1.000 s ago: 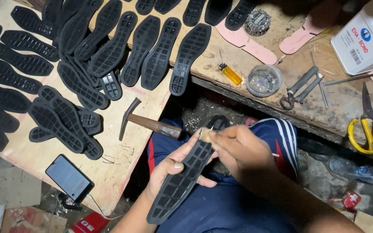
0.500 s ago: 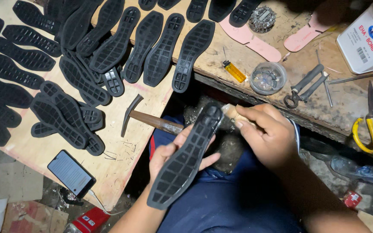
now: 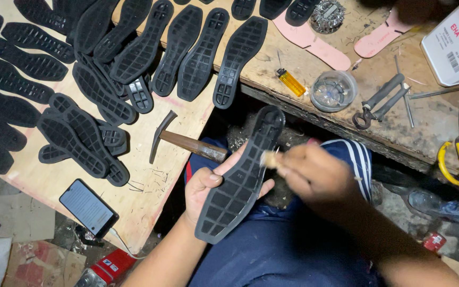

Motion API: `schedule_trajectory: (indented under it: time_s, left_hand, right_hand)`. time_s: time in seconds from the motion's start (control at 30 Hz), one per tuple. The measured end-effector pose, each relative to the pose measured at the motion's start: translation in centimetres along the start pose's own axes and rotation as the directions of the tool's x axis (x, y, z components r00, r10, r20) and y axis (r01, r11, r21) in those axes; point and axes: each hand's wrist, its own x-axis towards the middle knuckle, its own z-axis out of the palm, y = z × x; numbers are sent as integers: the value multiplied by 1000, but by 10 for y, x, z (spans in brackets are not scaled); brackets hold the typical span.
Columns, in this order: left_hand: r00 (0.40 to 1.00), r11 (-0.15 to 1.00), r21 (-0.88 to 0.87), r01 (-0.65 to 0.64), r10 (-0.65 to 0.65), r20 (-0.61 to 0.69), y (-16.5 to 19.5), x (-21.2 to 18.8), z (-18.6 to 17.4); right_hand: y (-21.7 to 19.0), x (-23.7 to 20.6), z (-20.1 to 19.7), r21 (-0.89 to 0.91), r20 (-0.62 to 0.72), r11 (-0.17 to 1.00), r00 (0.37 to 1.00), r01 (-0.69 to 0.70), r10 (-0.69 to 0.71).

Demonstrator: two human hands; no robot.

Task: The person sits between work benches and applies adhesive to the textured underside of rubber shoe soles one at a time, dipping a long-handled dauber into a glue container and brushing the adhesive over the sole surface before setting the sole back on the pile. Near the end, the person trims the tip of the dauber with scissors.

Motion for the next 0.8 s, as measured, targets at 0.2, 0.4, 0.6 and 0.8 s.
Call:
schedule_trajectory:
  time_s: [0.2,0.4,0.6,0.8]
  left_hand:
    - [998,997,61,-56,54,23,0,4,2]
    - [986,994,-70,-82,91,136,4,17,0]
    - [994,994,18,-110,110,8,0,13,3]
    - [985,984,61,-170,168,35,-5,18,-2]
  right_hand:
    - [-6,-20,9,338,122,934,989,-119,82]
    - [-6,-18,5,199,56,955,975,-222,215]
    - [-12,-8,-2,199,106,975,991,-97,77]
    - [-19,-10,3,6,218,987,963,-163,158]
